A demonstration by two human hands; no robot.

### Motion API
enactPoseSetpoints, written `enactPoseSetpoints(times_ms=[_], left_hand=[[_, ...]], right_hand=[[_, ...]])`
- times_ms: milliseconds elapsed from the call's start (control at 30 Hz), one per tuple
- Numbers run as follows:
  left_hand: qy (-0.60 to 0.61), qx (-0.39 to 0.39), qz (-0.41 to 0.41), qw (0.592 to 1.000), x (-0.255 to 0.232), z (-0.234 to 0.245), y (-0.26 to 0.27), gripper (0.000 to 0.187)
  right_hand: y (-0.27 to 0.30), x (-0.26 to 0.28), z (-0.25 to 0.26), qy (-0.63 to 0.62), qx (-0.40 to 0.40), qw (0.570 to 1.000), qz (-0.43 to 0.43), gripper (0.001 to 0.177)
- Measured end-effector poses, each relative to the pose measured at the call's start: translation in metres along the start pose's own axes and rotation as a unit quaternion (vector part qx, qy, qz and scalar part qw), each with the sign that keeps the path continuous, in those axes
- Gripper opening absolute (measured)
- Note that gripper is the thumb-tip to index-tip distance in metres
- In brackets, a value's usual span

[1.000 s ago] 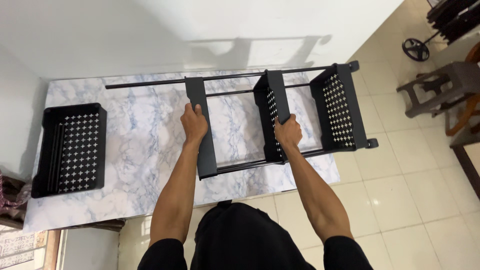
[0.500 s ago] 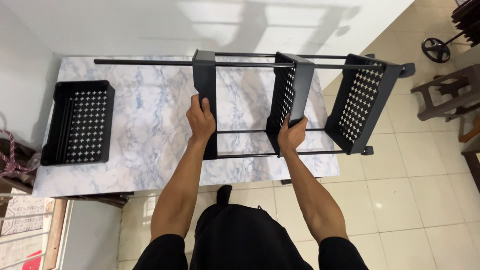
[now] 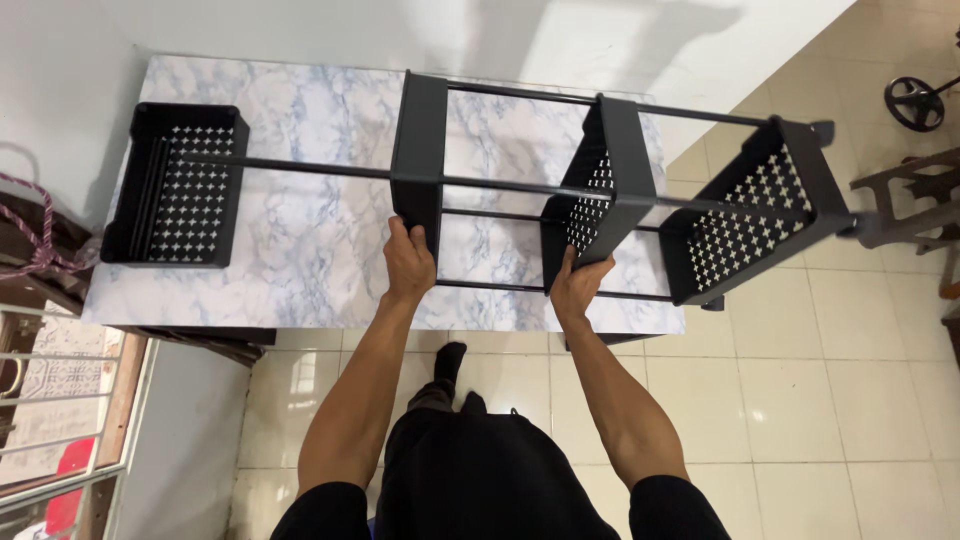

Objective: The person assembles a black plastic shelving unit on a marble-topped table. They insert metal rods into the frame and place a perforated tray into the structure. The person handles the frame and tray by hand without visible tools.

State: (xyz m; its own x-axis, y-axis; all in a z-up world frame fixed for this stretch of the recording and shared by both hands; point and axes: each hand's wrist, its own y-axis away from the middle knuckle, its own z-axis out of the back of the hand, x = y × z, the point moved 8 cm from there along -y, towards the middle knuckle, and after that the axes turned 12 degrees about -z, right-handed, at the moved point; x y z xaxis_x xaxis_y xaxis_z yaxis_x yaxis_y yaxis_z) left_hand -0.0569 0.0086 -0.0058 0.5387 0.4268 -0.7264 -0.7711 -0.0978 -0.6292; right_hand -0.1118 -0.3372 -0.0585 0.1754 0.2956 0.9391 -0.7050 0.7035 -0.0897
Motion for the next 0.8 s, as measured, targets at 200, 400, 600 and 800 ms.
enactPoseSetpoints(times_ms=[200,400,600,800], left_hand=[[-0.013,0.001,-0.002,1.0,-0.004,0.014,0.031,0.028],[-0.02,0.01,-0.017,1.0,-0.016,0.017,0.043,0.021],[0.0,0.024,-0.027,0.999,-0.025,0.017,0.051,0.015],[-0.016,0.035,-0.037,0.999,-0.028,0.022,0.054,0.018]], right_hand=[[0.016,-0.041,-0.004,0.052,-0.005,0.998,0.019,0.059],[0.01,-0.053,-0.002,0.074,-0.017,0.996,0.036,0.06],[0.007,-0.047,0.003,0.098,0.002,0.994,0.038,0.056],[0.001,-0.053,0.004,0.09,0.012,0.996,-0.004,0.064]])
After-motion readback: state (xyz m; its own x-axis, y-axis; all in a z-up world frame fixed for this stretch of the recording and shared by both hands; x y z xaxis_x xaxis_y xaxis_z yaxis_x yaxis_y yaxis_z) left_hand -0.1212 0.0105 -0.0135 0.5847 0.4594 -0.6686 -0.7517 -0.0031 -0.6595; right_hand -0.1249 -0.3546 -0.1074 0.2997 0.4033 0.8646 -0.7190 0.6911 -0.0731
